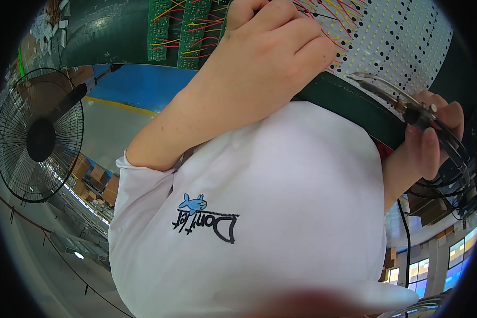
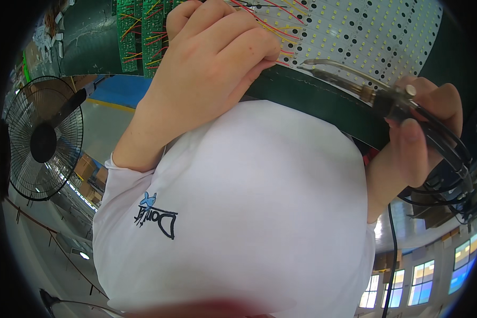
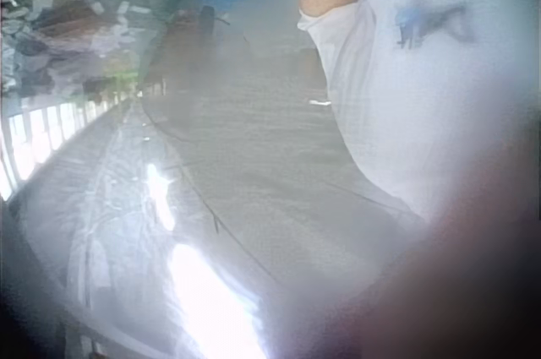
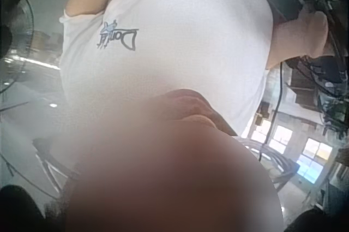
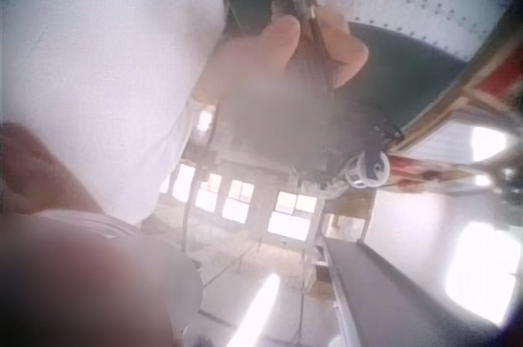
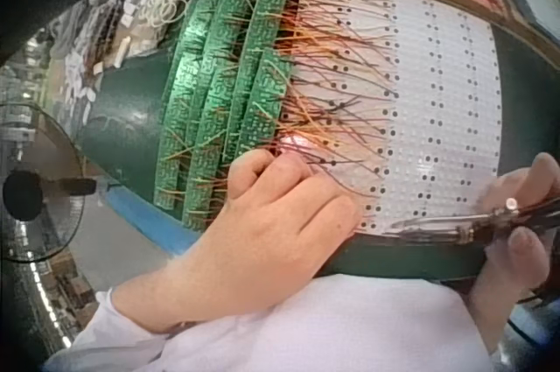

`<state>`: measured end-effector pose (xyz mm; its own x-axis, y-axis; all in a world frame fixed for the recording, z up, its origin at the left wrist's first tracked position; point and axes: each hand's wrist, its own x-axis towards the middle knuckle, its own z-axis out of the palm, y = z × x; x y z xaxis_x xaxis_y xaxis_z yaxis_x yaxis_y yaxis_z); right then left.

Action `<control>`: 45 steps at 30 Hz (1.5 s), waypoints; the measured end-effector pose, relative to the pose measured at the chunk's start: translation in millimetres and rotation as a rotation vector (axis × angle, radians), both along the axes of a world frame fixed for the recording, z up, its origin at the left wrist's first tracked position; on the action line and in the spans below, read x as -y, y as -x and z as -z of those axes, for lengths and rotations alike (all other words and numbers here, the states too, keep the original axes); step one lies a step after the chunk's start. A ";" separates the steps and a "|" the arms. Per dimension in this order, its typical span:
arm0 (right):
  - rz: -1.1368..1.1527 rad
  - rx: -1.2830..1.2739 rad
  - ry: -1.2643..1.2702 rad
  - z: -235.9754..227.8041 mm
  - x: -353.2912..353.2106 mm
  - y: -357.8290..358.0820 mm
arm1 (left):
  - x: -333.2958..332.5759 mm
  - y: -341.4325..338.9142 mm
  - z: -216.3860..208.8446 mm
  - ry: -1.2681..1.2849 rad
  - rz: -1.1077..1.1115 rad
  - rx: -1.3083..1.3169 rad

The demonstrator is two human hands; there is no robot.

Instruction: The person solders individual wires from wire bundles onto an LED array panel using a soldering iron.

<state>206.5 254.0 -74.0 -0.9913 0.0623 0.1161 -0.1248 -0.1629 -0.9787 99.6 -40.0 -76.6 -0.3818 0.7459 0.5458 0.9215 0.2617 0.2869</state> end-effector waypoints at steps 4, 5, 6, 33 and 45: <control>-0.013 -0.052 0.379 5.6 -5.4 4.8 | 3.7 -11.2 -9.3 0.199 -0.123 0.251; -0.006 -0.065 0.367 5.4 -5.2 5.5 | 3.0 -11.0 -9.8 0.188 -0.114 0.240; 0.008 -0.025 0.480 4.8 -3.8 6.5 | 2.9 -11.3 -12.9 0.205 -0.120 0.264; 0.893 0.049 0.493 9.5 -4.8 26.8 | 65.1 49.5 -94.5 -0.021 -0.528 0.224; 0.937 -0.025 0.304 -7.9 17.6 36.1 | 244.1 253.0 -94.1 0.220 -1.353 0.121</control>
